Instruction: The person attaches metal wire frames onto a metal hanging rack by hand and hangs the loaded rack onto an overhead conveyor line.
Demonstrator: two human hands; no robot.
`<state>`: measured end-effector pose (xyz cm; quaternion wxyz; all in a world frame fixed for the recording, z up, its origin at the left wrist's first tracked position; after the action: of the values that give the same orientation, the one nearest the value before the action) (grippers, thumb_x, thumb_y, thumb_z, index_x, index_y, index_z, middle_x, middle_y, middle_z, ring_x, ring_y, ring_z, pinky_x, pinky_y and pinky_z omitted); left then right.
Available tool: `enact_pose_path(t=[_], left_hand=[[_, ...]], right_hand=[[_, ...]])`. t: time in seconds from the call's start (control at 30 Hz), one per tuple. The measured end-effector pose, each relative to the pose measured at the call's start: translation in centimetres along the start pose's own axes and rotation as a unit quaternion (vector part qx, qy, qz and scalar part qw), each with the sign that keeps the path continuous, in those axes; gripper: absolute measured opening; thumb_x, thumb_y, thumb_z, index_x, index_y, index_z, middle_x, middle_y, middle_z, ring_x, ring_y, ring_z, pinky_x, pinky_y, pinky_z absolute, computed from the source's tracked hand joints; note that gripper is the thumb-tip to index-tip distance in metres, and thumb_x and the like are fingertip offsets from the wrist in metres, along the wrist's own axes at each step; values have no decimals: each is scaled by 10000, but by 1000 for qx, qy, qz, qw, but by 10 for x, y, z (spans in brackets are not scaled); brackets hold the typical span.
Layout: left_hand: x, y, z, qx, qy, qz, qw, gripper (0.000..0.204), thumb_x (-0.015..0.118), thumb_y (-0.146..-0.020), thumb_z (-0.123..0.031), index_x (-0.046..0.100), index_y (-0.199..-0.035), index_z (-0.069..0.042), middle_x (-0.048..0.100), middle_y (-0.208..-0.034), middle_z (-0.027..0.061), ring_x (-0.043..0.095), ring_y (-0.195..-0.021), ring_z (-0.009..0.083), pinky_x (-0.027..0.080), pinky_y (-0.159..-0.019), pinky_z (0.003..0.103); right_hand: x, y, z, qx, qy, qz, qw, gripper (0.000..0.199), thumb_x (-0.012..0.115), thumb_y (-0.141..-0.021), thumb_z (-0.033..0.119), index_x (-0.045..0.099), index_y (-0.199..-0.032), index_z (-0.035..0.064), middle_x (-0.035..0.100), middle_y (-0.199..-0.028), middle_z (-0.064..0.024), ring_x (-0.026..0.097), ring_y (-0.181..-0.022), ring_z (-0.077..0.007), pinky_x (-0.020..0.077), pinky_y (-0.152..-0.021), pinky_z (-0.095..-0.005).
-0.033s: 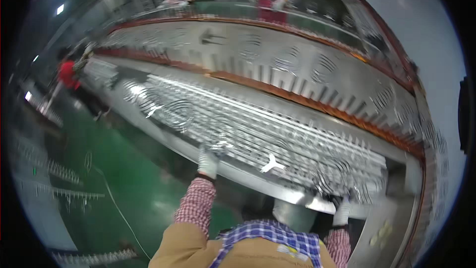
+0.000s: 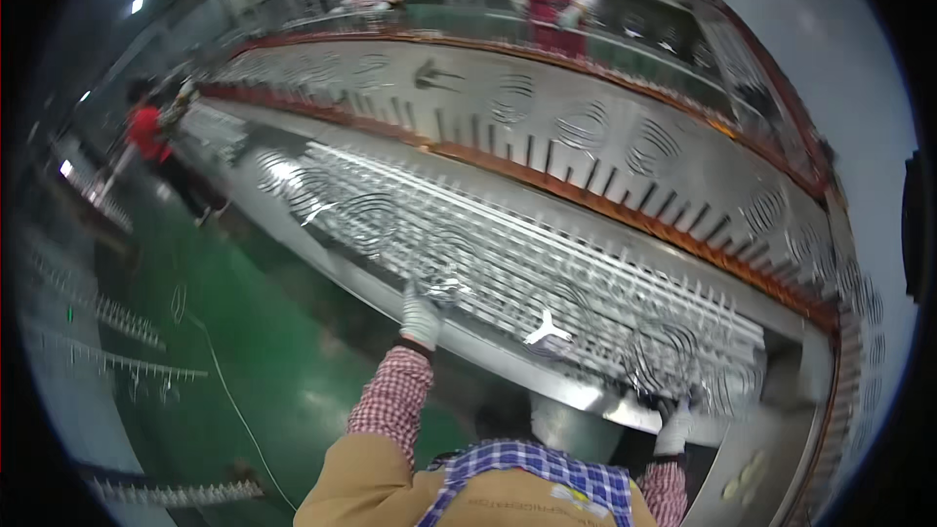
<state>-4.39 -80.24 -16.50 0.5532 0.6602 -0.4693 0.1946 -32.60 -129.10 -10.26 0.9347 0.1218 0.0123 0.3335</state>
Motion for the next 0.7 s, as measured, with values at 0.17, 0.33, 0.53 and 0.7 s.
enact_pose_path(t=[0.17, 0.33, 0.53, 0.7], left_hand=[[-5, 18, -53, 31, 8, 186, 982, 506, 444, -796, -386, 387, -1141, -19, 483, -1079, 191, 555, -819, 255, 485, -569, 245], [76, 80, -78, 118, -47, 163, 978, 361, 506, -802, -322, 441, -1036, -55, 534, -908, 99, 554, -811, 247, 466, -723, 367], [45, 100, -85, 179, 21, 90, 979, 253, 486, -825, -339, 501, -791, -89, 552, -686, 69, 525, -571, 211, 445, -532, 357], [-38, 143, -92, 205, 224, 7, 953, 208, 453, -844, -296, 508, -755, -117, 513, -618, 41, 475, -531, 173, 402, -497, 312]], right_hand=[[19, 5, 30, -20, -30, -69, 997, 553, 483, -822, 243, 227, -1308, 181, 328, -1261, -57, 435, -1005, -210, 425, -728, -342], [82, 2, 95, -94, 65, 57, 992, 462, 480, -821, 241, 343, -1231, 79, 414, -1160, -99, 459, -951, -205, 435, -707, -332], [290, 29, 104, -100, 104, 381, 913, 444, 486, -820, 210, 360, -1223, 72, 456, -1091, -83, 477, -901, -181, 432, -704, -302], [395, 112, 124, -128, 133, 559, 808, 430, 491, -820, 184, 374, -1216, 67, 490, -1033, -69, 492, -859, -161, 429, -702, -277]])
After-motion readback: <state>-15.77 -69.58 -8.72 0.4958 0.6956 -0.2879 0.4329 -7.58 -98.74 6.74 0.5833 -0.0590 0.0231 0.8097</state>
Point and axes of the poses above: each hand's wrist, its own y-axis away from the middle knuckle, its own x-axis out of the palm, z = x × y, the point moved 7 cm from there along -y, towards the middle knuckle
